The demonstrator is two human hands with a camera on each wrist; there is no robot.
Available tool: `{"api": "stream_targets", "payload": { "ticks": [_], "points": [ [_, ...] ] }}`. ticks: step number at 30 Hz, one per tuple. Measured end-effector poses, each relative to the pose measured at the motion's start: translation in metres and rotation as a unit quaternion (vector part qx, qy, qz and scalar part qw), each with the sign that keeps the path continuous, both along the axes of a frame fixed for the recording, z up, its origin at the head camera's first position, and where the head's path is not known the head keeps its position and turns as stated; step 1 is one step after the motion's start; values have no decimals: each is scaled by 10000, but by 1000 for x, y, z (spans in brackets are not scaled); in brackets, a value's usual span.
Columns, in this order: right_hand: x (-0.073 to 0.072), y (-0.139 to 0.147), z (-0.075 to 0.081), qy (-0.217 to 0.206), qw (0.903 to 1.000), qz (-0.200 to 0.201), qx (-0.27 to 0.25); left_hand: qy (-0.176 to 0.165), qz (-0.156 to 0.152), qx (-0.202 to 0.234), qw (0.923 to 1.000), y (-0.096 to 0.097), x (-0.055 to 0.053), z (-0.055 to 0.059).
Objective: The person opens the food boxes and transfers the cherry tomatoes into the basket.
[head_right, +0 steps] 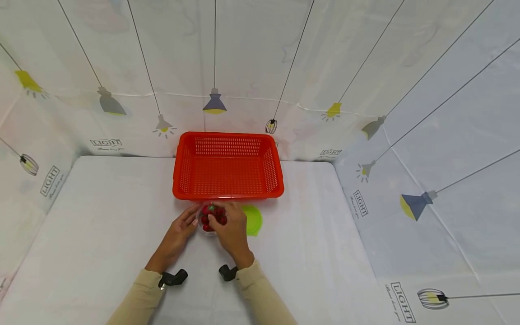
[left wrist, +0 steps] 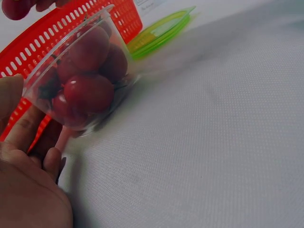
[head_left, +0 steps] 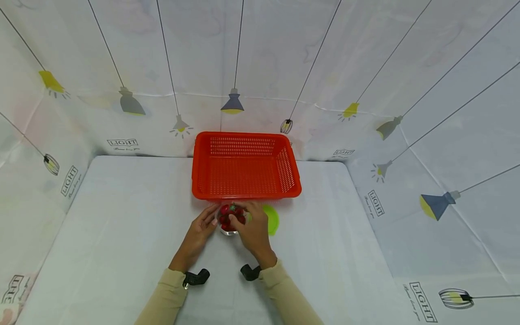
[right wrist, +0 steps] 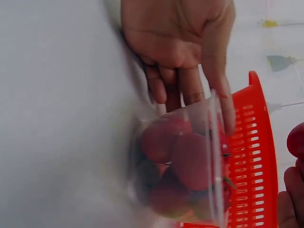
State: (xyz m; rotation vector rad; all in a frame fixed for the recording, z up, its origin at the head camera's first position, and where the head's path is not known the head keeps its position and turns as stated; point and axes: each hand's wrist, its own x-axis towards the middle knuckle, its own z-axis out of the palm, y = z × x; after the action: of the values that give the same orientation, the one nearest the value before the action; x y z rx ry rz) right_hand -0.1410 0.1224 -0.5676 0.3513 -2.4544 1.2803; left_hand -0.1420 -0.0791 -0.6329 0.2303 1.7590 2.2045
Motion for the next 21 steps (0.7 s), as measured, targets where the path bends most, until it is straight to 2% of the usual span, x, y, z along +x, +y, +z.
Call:
{"api": "stream_targets", "payload": {
  "ticks": [9,16,21],
  "points": [
    [-3,4,26,65,9986,331,-409,60,-21,178,9998,-1,1,-1],
    [-19,9,38,3,9967,461,-662,64,-58,254,9996,-2,0,-1],
    [-30,16,50,-150,9959,557,-700,-68,-37,253,9996,-2,0,-2]
  ]
}}
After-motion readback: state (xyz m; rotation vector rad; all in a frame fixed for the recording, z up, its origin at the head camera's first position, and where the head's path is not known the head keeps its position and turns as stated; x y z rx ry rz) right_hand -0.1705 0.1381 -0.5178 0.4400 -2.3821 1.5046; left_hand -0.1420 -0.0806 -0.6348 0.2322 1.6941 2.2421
